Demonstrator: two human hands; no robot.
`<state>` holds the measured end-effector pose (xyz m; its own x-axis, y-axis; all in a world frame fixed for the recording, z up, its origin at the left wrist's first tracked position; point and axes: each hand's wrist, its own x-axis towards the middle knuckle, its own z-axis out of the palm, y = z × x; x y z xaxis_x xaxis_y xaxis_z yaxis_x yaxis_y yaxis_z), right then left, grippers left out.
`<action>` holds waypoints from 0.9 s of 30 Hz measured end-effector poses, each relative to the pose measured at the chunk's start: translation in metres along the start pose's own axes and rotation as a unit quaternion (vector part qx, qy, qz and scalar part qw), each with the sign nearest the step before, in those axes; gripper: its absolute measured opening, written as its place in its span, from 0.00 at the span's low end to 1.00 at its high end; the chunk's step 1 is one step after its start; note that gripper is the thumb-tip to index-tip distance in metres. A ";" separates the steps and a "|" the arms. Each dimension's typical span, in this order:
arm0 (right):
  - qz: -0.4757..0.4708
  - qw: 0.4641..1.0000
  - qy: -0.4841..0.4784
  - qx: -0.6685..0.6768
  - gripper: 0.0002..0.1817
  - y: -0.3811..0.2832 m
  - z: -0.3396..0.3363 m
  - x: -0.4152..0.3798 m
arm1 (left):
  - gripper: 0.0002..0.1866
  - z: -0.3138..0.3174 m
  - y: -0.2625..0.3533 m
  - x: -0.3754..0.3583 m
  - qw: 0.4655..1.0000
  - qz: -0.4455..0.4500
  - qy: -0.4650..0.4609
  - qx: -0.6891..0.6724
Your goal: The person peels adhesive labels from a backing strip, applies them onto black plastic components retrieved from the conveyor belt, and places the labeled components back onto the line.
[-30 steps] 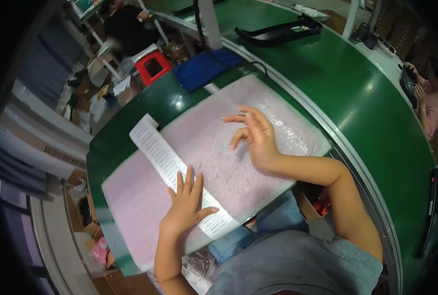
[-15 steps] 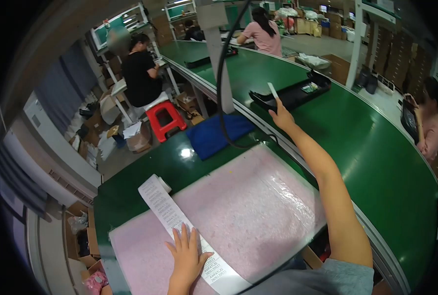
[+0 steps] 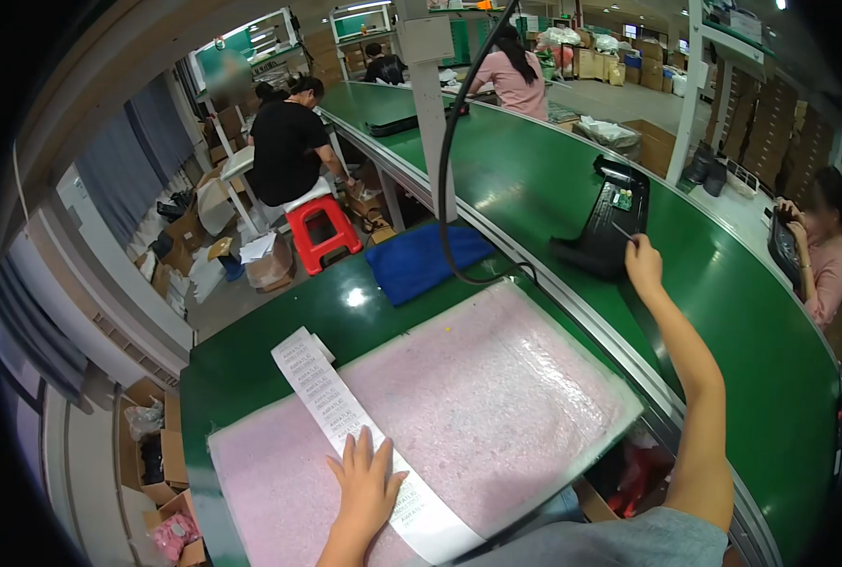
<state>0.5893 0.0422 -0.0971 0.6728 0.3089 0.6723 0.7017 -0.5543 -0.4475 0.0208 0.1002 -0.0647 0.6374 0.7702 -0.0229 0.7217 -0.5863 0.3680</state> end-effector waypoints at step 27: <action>-0.021 0.998 -0.016 -0.057 0.40 0.058 -0.266 -0.056 | 0.24 0.011 -0.010 -0.004 0.998 0.013 0.058 -0.028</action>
<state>0.5299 -0.2130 -0.0037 0.6521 0.3560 0.6694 0.6986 -0.6251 -0.3481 0.0144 0.0998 -0.0786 0.6187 0.7800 0.0936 0.6862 -0.5946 0.4190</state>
